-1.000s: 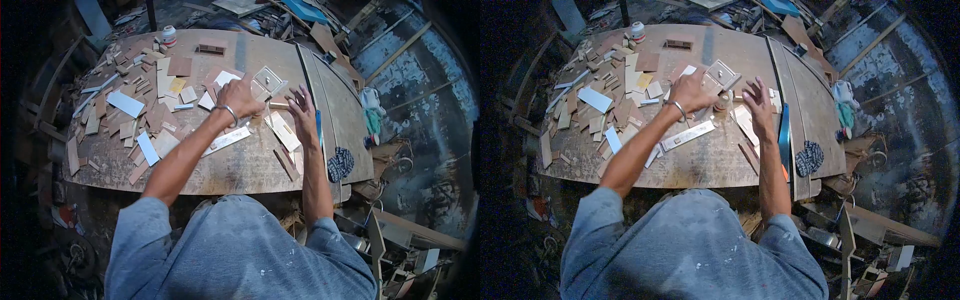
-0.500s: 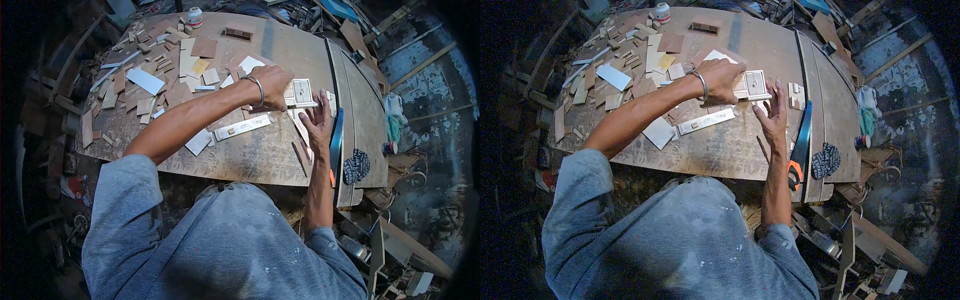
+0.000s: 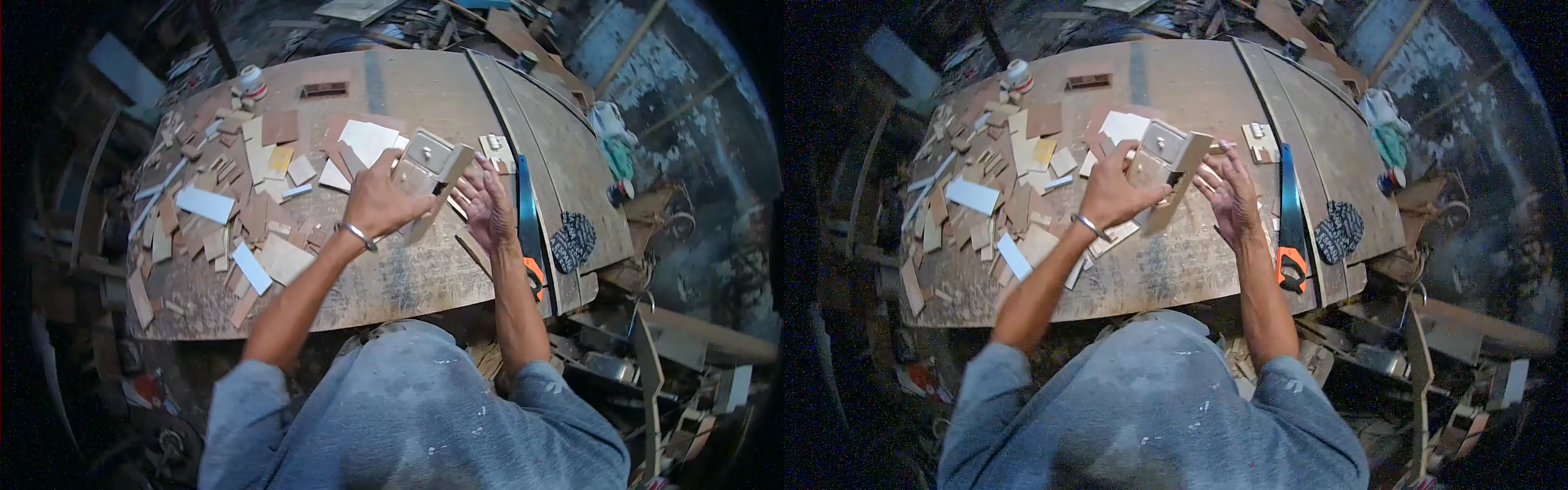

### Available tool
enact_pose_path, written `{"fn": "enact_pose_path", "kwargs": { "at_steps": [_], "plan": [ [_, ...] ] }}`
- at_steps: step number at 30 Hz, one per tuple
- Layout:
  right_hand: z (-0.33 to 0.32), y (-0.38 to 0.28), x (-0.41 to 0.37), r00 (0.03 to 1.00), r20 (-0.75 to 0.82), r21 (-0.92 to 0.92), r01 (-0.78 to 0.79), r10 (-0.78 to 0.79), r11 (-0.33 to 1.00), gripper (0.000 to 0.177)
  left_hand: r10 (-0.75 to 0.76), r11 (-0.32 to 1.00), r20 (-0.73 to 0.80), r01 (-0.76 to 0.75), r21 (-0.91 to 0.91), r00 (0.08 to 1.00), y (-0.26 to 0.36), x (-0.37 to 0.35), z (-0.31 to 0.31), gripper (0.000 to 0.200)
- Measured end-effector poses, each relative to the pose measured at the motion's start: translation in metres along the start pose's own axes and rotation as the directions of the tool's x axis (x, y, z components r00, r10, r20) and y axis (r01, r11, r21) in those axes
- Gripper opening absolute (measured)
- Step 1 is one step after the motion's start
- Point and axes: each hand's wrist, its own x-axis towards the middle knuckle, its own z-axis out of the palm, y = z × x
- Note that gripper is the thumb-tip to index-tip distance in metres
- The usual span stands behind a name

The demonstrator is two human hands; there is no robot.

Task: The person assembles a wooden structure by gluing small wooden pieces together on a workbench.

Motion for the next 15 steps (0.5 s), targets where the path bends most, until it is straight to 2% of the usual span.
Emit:
{"fn": "enact_pose_path", "kwargs": {
  "at_steps": [5,7,10,13,15],
  "plan": [
    [0.006,-0.009,0.007,0.998,0.057,-0.001,-0.041,0.041,0.999,0.060,-0.057,0.912,-0.149,-0.010,-0.410,0.987,-0.002,-0.030,0.054,0.065],
    [0.013,-0.015,0.007,0.998,0.030,0.001,-0.063,0.063,0.998,0.052,-0.166,0.838,-0.163,0.052,-0.544,0.972,0.006,-0.035,0.069,0.066],
    [0.010,-0.019,0.012,0.997,-0.025,-0.122,-0.081,0.079,0.989,0.051,-0.316,0.725,-0.159,0.130,-0.676,0.935,0.009,-0.038,0.090,0.067],
    [-0.012,-0.025,0.033,0.971,-0.109,-0.326,-0.236,0.212,0.915,0.055,-0.453,0.554,-0.090,0.201,-0.808,0.887,0.004,-0.033,0.108,0.065],
    [-0.014,-0.030,0.035,0.951,-0.148,-0.413,-0.310,0.273,0.856,0.055,-0.537,0.511,-0.060,0.268,-0.817,0.841,-0.012,-0.021,0.126,0.068]
  ]
}}
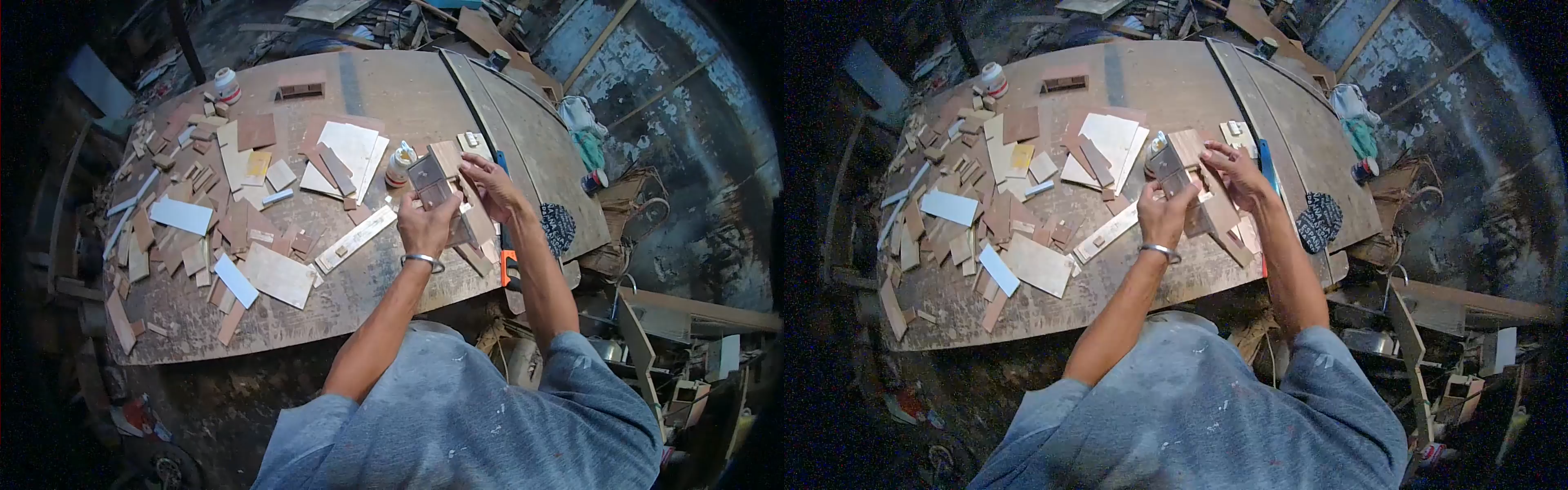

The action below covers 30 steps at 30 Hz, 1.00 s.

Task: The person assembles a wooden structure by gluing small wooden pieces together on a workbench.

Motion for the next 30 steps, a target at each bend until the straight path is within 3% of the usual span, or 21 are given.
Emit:
{"fn": "enact_pose_path", "kwargs": {
  "at_steps": [3,7,12,20,30],
  "plan": [
    [-0.015,-0.009,0.005,0.990,0.024,-0.176,-0.133,0.140,0.975,0.050,-0.065,0.997,-0.080,0.062,-0.037,0.995,0.007,0.002,0.002,0.070],
    [-0.009,-0.001,-0.004,0.995,-0.014,-0.112,-0.098,0.097,0.989,0.046,-0.089,0.991,-0.092,0.079,-0.111,0.992,0.010,0.007,0.001,0.068],
    [-0.005,0.000,-0.003,0.994,-0.024,-0.142,-0.112,0.110,0.983,0.058,-0.125,0.982,-0.115,0.106,-0.156,0.986,-0.007,0.011,0.000,0.068],
    [0.021,-0.007,-0.022,0.995,0.052,-0.104,-0.076,0.082,0.992,0.064,-0.148,0.931,0.110,0.176,-0.320,0.983,-0.020,0.016,-0.031,0.057],
    [0.049,-0.006,-0.031,0.989,0.129,-0.156,-0.057,0.077,0.986,0.062,-0.170,0.907,0.173,0.223,-0.356,0.970,0.014,-0.011,-0.061,0.055]
  ]
}}
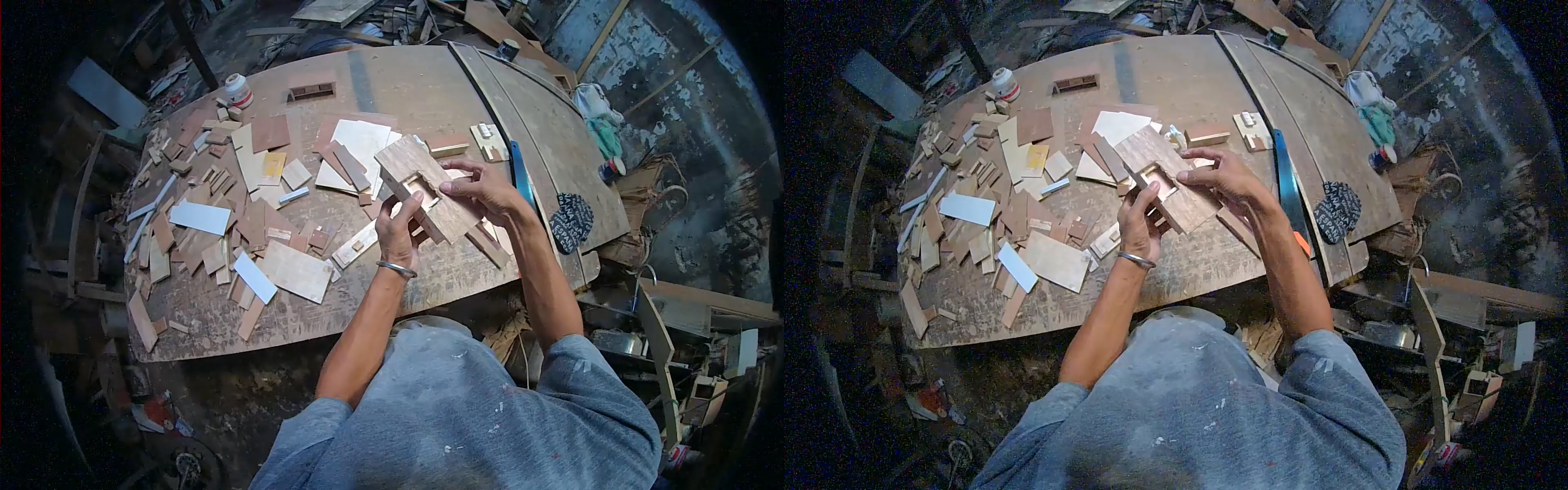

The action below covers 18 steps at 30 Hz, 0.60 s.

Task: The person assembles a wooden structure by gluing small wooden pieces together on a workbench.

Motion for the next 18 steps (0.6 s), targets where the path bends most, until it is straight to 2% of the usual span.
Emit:
{"fn": "enact_pose_path", "kwargs": {
  "at_steps": [10,13,14,18],
  "plan": [
    [0.006,0.003,0.006,0.999,0.036,-0.119,0.007,-0.003,0.993,0.059,0.012,0.997,0.003,-0.012,-0.077,1.000,0.004,-0.007,-0.006,0.058],
    [0.017,-0.014,-0.003,0.997,-0.073,-0.280,-0.028,0.008,0.959,0.059,-0.025,0.996,0.000,0.025,-0.082,1.000,0.000,-0.006,-0.015,0.060],
    [0.008,-0.005,0.009,0.998,-0.061,-0.243,-0.034,0.020,0.969,0.062,-0.037,0.997,0.022,0.038,-0.066,0.999,-0.001,-0.006,-0.018,0.060],
    [0.018,-0.008,0.016,0.999,-0.041,-0.325,-0.030,0.017,0.945,0.065,-0.079,0.996,0.099,0.082,-0.028,0.992,0.001,-0.012,-0.025,0.061]
  ]
}}
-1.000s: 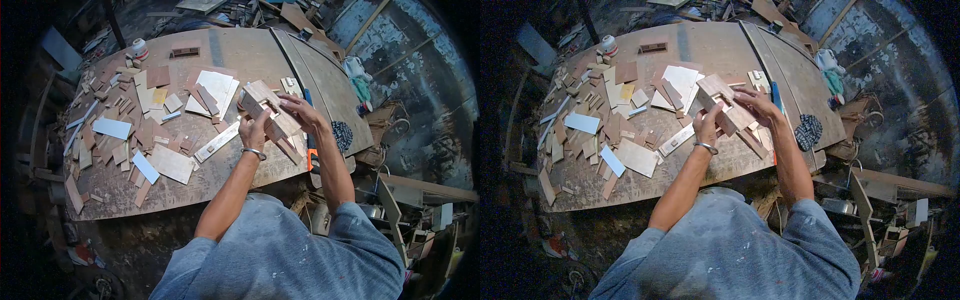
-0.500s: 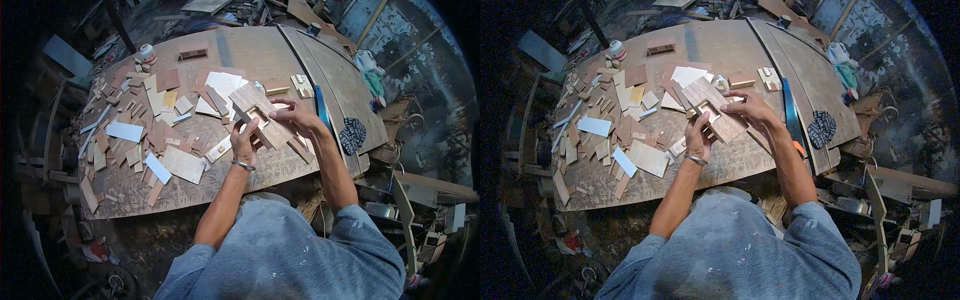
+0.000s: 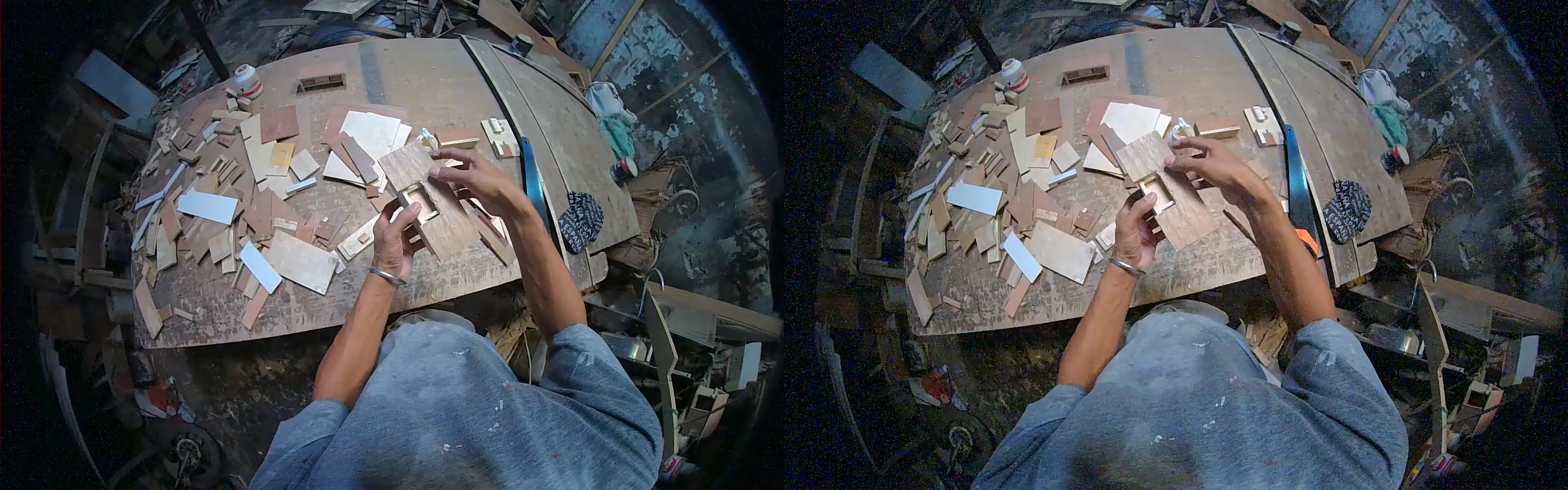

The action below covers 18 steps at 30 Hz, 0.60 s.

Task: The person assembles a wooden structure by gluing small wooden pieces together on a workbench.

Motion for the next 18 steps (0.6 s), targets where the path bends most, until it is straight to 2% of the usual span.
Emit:
{"fn": "enact_pose_path", "kwargs": {
  "at_steps": [3,7,9,12,15,18],
  "plan": [
    [0.003,0.010,0.003,0.997,0.074,0.068,0.022,-0.027,0.997,0.065,-0.022,1.000,0.022,0.022,-0.009,1.000,-0.001,-0.002,-0.005,0.061],
    [0.007,0.019,0.004,0.997,0.073,0.065,-0.019,0.014,0.998,0.067,-0.048,0.998,-0.001,0.048,-0.034,0.999,-0.010,-0.001,-0.014,0.060],
    [0.009,0.026,0.005,0.998,0.064,0.087,-0.003,-0.003,0.996,0.067,-0.005,0.999,-0.041,0.004,-0.045,0.999,-0.015,-0.001,-0.014,0.060],
    [0.004,0.030,-0.006,0.995,0.089,0.162,-0.061,0.047,0.985,0.066,0.076,0.994,-0.088,-0.082,-0.068,0.993,-0.023,0.000,-0.013,0.058],
    [-0.002,0.044,-0.017,0.997,0.080,0.247,-0.035,0.015,0.969,0.078,0.135,0.983,-0.106,-0.147,-0.113,0.985,-0.027,0.001,-0.011,0.055],
    [-0.009,0.056,-0.026,0.997,0.054,0.292,0.033,-0.051,0.956,0.073,0.190,0.964,-0.120,-0.208,-0.163,0.975,-0.034,0.004,-0.009,0.052]
  ]
}}
